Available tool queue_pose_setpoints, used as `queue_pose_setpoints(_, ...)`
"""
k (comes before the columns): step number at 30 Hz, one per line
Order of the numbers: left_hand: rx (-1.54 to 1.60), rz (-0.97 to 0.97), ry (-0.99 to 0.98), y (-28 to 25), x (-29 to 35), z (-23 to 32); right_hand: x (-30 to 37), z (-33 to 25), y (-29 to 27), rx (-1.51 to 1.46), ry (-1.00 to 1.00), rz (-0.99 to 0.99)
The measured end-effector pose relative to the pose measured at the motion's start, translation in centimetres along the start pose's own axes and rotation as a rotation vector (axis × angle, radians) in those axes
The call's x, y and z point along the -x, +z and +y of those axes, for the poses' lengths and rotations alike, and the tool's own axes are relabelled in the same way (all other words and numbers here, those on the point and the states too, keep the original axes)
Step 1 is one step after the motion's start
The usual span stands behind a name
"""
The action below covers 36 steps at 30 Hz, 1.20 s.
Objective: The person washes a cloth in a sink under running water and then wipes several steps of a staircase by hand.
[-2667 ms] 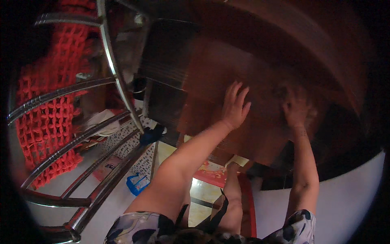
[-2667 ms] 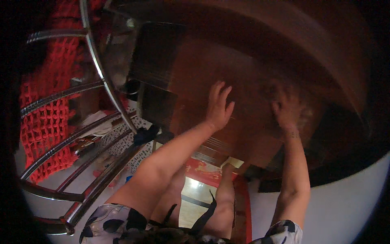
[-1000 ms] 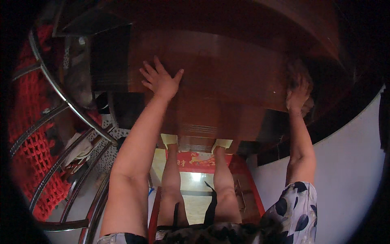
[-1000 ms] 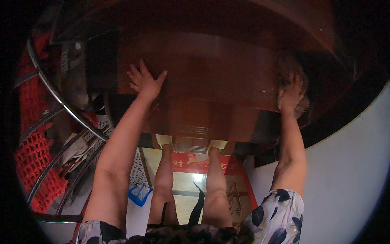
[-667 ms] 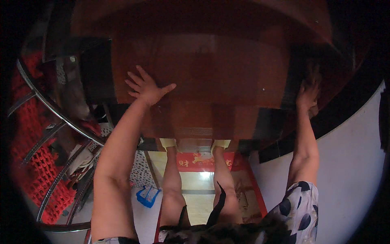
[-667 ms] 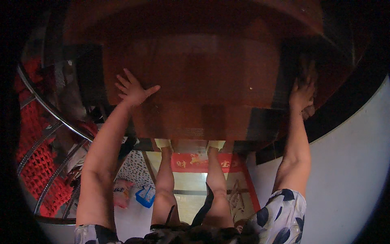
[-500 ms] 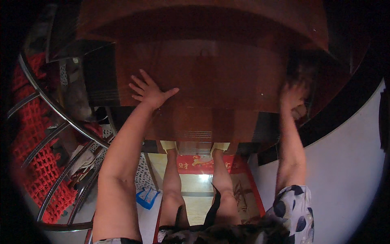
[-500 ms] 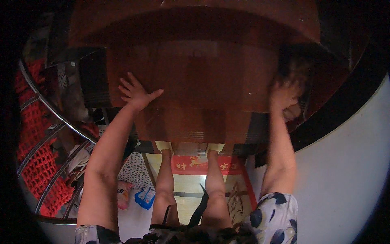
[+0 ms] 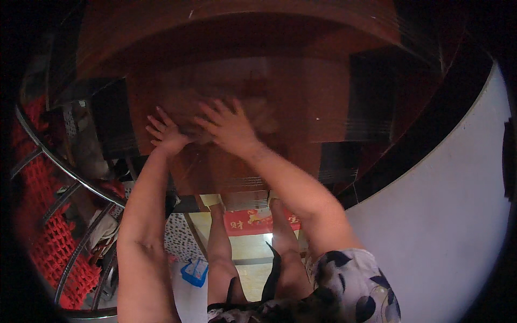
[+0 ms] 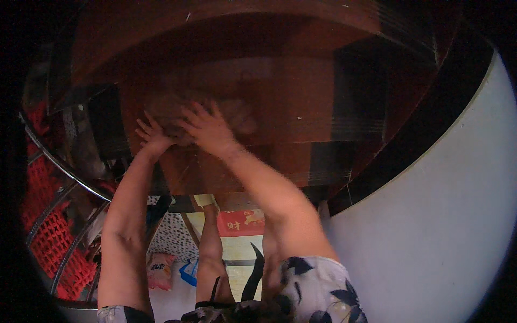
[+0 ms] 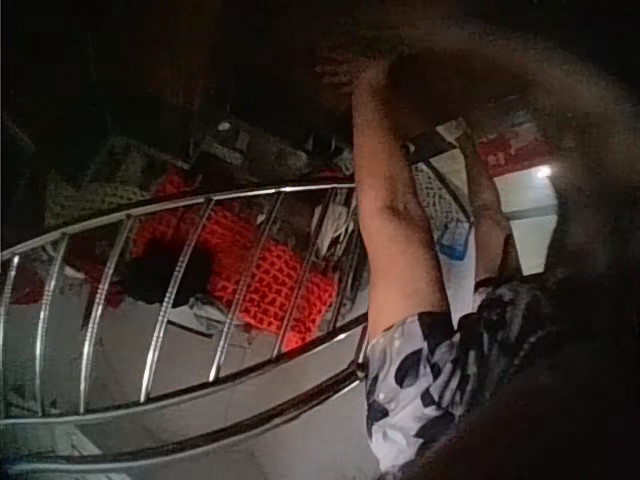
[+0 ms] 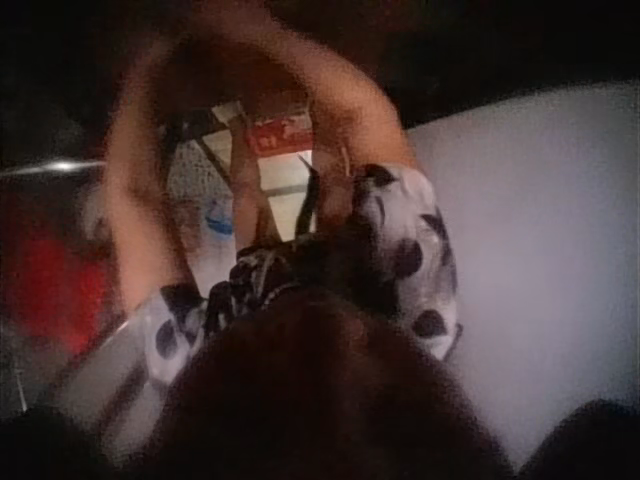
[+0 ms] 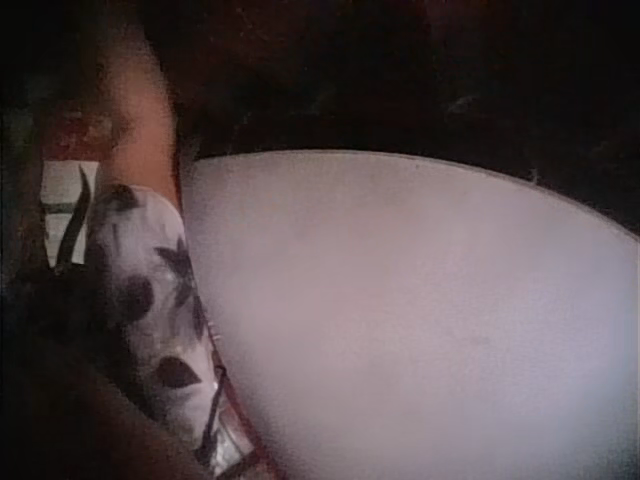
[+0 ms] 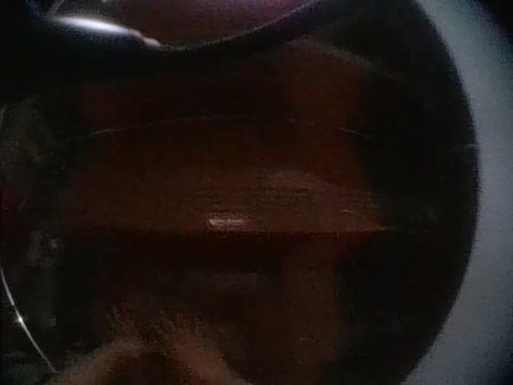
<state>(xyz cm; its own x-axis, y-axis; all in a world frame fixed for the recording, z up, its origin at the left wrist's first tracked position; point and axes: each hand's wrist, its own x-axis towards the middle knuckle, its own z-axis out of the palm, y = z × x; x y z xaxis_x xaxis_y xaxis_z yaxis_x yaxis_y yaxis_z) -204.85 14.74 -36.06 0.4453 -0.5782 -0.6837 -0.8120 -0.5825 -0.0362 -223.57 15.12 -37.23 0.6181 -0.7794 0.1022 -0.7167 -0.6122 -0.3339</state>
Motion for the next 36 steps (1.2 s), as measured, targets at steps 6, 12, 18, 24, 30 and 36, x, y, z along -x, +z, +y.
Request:
queue_pose_setpoints(6, 0.04, -0.02, -0.026, -0.5, 1.2, 0.0, 11.5, 12.8, -7.5, 0.328, 0.498, -0.156)
queue_pose_setpoints(12, -0.015, -0.011, -0.035, -0.1, 0.9, 0.3, 17.4, 28.0, -10.3, 0.627, 0.956, -0.038)
queue_pose_setpoints(18, -0.008, 0.022, -0.031, -0.7, 1.2, -0.4, 13.6, 30.1, -13.8, 0.538, 0.984, 0.054)
queue_pose_setpoints(24, 0.033, 0.095, -0.001, 0.2, 0.3, -1.5, 15.1, 29.8, -14.6, 0.575, 0.997, -0.304)
queue_pose_setpoints(30, 0.011, 0.053, -0.025, 1.3, -0.2, -1.3, 20.4, 22.5, -12.3, 0.452, 1.197, -0.112)
queue_pose_setpoints(36, 0.025, 0.077, 0.002, 0.0, 0.6, -0.3, 15.7, 16.8, -11.1, 0.25, 1.185, -0.105)
